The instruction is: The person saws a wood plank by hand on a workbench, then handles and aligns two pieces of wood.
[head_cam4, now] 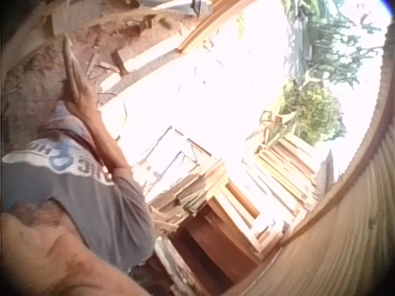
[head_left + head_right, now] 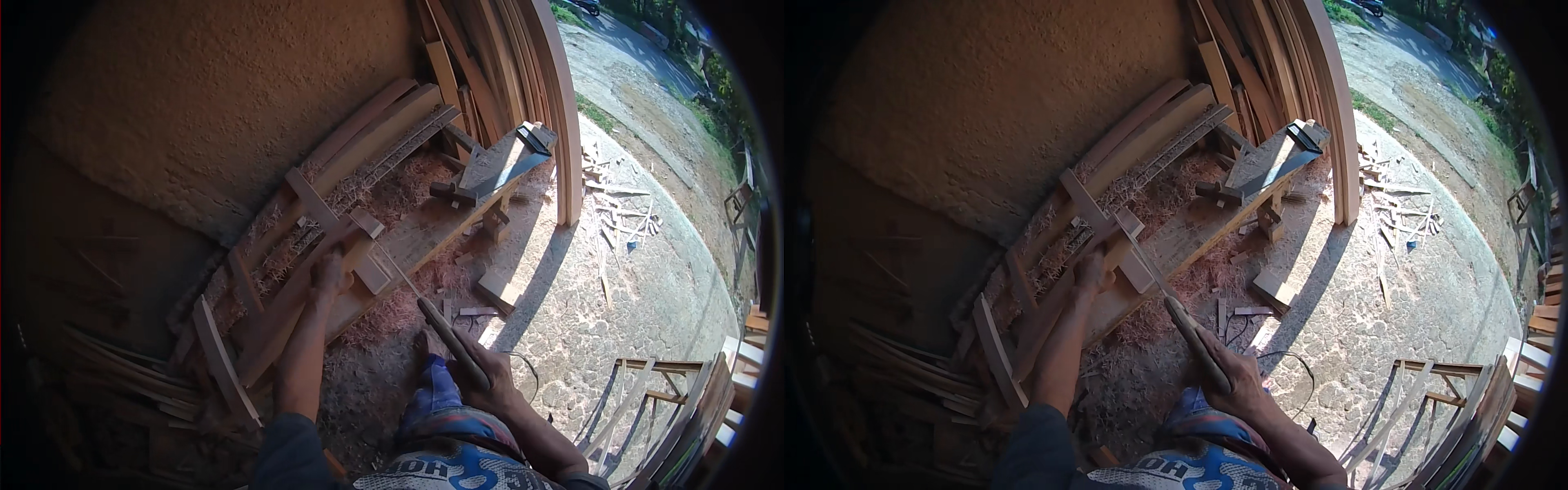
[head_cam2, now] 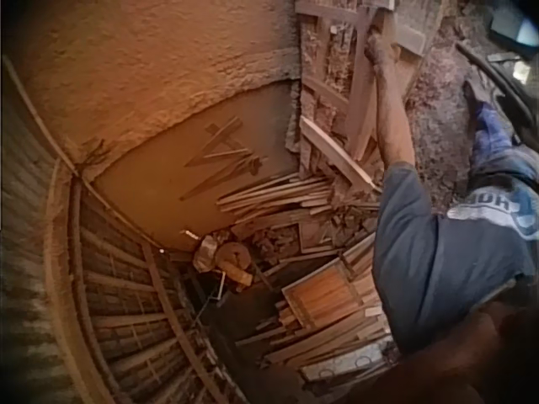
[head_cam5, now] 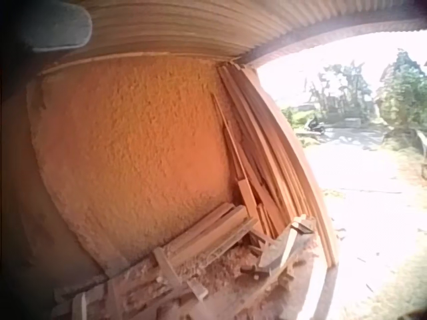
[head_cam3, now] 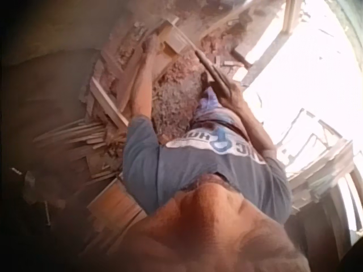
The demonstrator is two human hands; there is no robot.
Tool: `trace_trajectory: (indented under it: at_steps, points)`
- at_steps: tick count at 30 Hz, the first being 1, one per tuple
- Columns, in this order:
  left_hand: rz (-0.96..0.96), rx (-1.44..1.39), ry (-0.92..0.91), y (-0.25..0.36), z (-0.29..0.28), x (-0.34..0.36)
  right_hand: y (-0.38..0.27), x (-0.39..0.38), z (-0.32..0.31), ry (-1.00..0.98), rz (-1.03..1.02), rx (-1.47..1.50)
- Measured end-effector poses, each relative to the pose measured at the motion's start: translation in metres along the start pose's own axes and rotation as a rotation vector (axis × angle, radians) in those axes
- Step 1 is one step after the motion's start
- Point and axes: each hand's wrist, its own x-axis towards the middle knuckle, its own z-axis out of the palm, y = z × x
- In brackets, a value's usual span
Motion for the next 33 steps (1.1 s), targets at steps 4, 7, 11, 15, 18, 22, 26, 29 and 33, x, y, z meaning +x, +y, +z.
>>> trace_trajectory:
  at_steps: [4, 7, 11, 15, 18, 22, 26, 29, 33]
  points:
    - [-0.056, -0.02, 0.013, -0.066, 0.008, 0.006, -0.039, 0.001, -0.005, -0.05, -0.048, 0.088]
    - [-0.024, -0.119, -0.1, -0.003, -0.042, 0.034, -0.015, -0.042, -0.023, 0.25, -0.235, 0.032]
    - [0.001, -0.178, -0.194, -0.093, -0.068, 0.048, 0.003, -0.052, -0.034, 0.21, 0.027, -0.33]
    - [-0.091, -0.067, 0.07, -0.076, -0.095, 0.085, -0.014, -0.005, -0.015, 0.51, -0.387, -0.295]
    - [-0.02, -0.114, 0.461, -0.06, -0.078, 0.12, -0.016, 0.02, -0.001, 0.458, -0.354, -0.185]
    - [-0.091, -0.265, 0.33, -0.04, -0.08, 0.157, -0.02, 0.048, 0.013, 0.339, -0.326, -0.085]
    - [-0.098, -0.169, 0.423, -0.03, -0.074, 0.153, -0.016, 0.071, 0.026, 0.225, -0.313, 0.044]
    - [-0.113, -0.186, 0.52, -0.026, -0.078, 0.148, -0.022, 0.083, 0.039, 0.21, -0.303, 0.056]
    - [-0.094, -0.181, 0.497, -0.035, -0.071, 0.154, -0.018, 0.088, 0.056, 0.181, -0.271, 0.084]
